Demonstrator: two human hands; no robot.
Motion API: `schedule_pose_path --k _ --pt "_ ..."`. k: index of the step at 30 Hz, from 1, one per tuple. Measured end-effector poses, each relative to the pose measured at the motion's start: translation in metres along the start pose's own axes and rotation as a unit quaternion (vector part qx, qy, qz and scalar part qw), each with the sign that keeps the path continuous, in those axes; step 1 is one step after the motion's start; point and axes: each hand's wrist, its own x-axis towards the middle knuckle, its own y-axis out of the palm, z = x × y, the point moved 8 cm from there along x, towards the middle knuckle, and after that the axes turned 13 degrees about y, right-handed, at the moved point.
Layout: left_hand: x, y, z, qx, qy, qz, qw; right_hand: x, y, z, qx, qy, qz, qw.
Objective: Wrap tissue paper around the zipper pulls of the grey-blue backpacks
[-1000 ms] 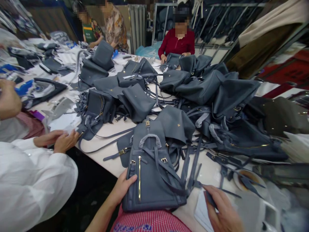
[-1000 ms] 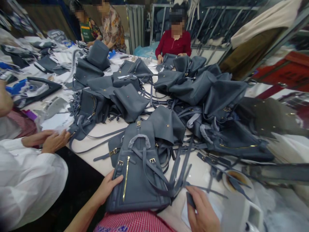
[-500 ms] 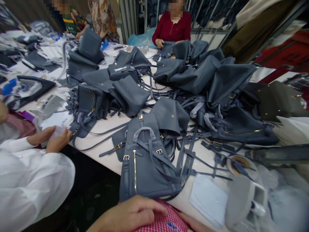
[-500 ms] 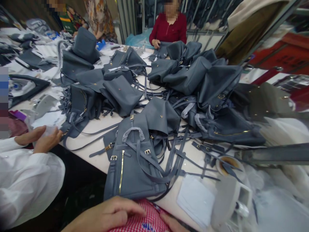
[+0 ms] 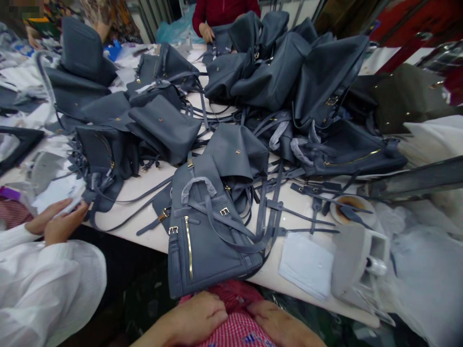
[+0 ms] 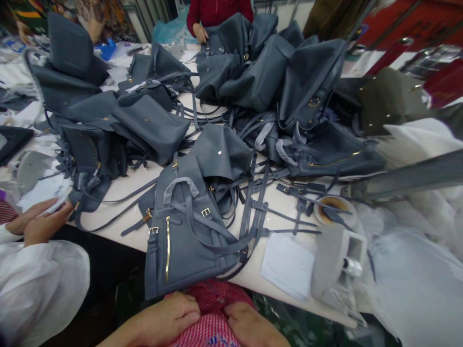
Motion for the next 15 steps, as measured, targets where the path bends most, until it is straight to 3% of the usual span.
schedule_pose_path --k 2,5,10,15 --pt "-0.001 0.004 0.003 -0.035 -0.018 0.012 0.999 0.006 -0.01 -0.002 0.022 0.065 -0.005 0.998" --pt "-0.003 0.003 0.007 -0.092 -0.032 -0.021 0.995 0.009 -0.017 -0.01 0.04 0.14 -0.028 0.989" --pt "-0.01 0.002 0.027 -0.107 -0.114 -0.068 0.985 0.011 -0.013 -0.018 0.061 0.142 -0.062 0.986" --pt "-0.009 0.024 0.057 -0.08 -0.088 -0.049 0.992 0.011 -0.011 -0.006 0.068 0.104 -0.073 0.99"
